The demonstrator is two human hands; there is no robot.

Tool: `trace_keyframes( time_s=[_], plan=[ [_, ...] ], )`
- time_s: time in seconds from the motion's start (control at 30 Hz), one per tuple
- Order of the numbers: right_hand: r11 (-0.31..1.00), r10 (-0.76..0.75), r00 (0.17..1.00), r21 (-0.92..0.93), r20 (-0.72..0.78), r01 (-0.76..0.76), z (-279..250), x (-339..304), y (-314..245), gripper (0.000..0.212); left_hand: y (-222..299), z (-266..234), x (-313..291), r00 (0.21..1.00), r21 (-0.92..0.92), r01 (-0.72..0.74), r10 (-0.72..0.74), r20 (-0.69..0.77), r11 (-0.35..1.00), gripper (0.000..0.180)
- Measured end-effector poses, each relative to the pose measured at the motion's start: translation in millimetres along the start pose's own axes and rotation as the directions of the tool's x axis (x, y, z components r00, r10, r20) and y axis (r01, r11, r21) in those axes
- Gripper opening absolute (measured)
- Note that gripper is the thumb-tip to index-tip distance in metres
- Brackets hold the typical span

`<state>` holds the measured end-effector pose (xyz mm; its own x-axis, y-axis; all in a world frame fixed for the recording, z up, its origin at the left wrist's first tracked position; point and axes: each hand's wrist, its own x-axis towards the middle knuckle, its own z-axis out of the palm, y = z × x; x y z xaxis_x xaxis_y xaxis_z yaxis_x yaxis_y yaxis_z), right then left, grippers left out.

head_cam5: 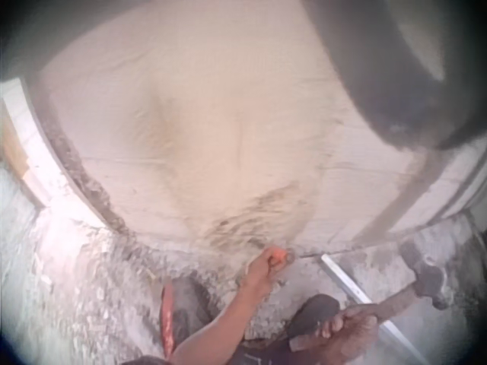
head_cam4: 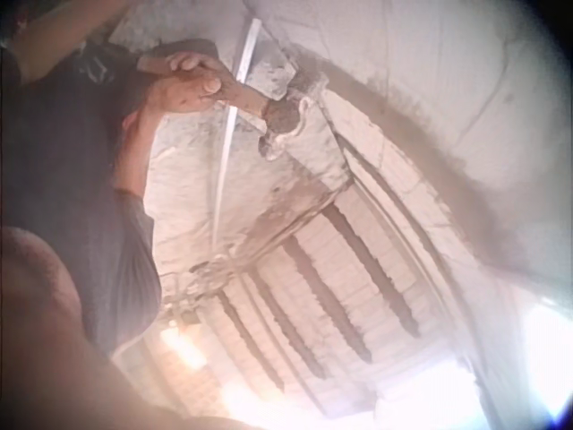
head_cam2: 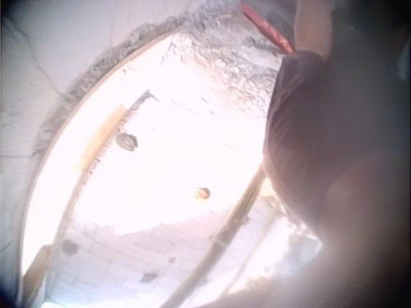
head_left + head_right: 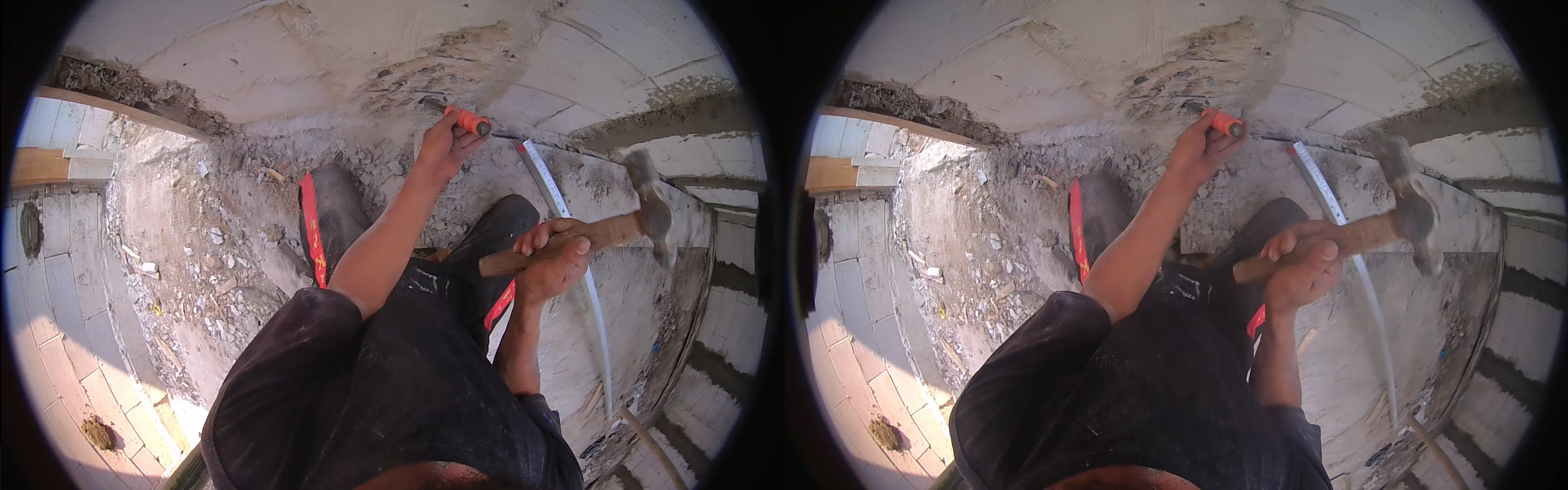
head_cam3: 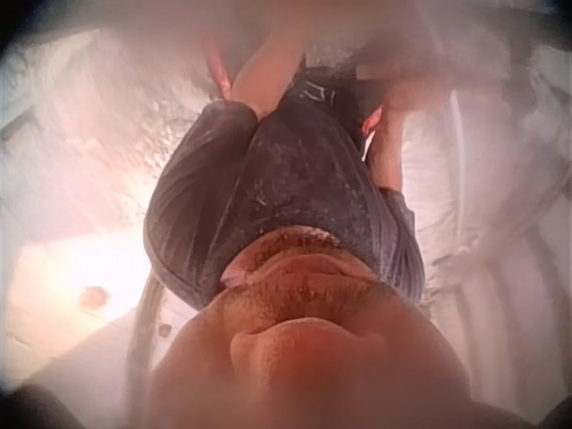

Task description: The person chips away at a concrete block wall using a hammer and a chisel, breaking off small pieces of concrete.

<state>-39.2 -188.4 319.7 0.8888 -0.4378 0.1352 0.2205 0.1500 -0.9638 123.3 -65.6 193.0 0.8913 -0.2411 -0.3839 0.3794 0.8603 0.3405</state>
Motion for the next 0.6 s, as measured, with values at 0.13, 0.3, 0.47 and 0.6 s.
trace_keyframes(
  time_s=[0.13,0.3,0.47,0.6],
  plan=[
    [0.908,0.037,0.99,0.417,-0.134,0.023,12,7,44,0.045,-6,8,8,0.999,-0.011,0.008,-0.008,-0.032,1.0,0.023],
    [0.84,0.439,0.894,-0.392,0.087,-0.374,7,13,43,0.032,-9,7,13,0.998,0.007,-0.013,0.014,-0.068,1.0,0.027],
    [0.996,-0.003,1.0,-0.09,0.004,0.004,18,13,26,0.038,-6,7,19,0.995,-0.013,0.006,-0.007,-0.098,1.0,0.025],
    [0.976,-0.104,0.993,-0.197,-0.059,0.091,9,24,71,0.047,-8,22,22,0.998,-0.003,0.009,-0.009,-0.055,1.0,0.031]
  ],
)
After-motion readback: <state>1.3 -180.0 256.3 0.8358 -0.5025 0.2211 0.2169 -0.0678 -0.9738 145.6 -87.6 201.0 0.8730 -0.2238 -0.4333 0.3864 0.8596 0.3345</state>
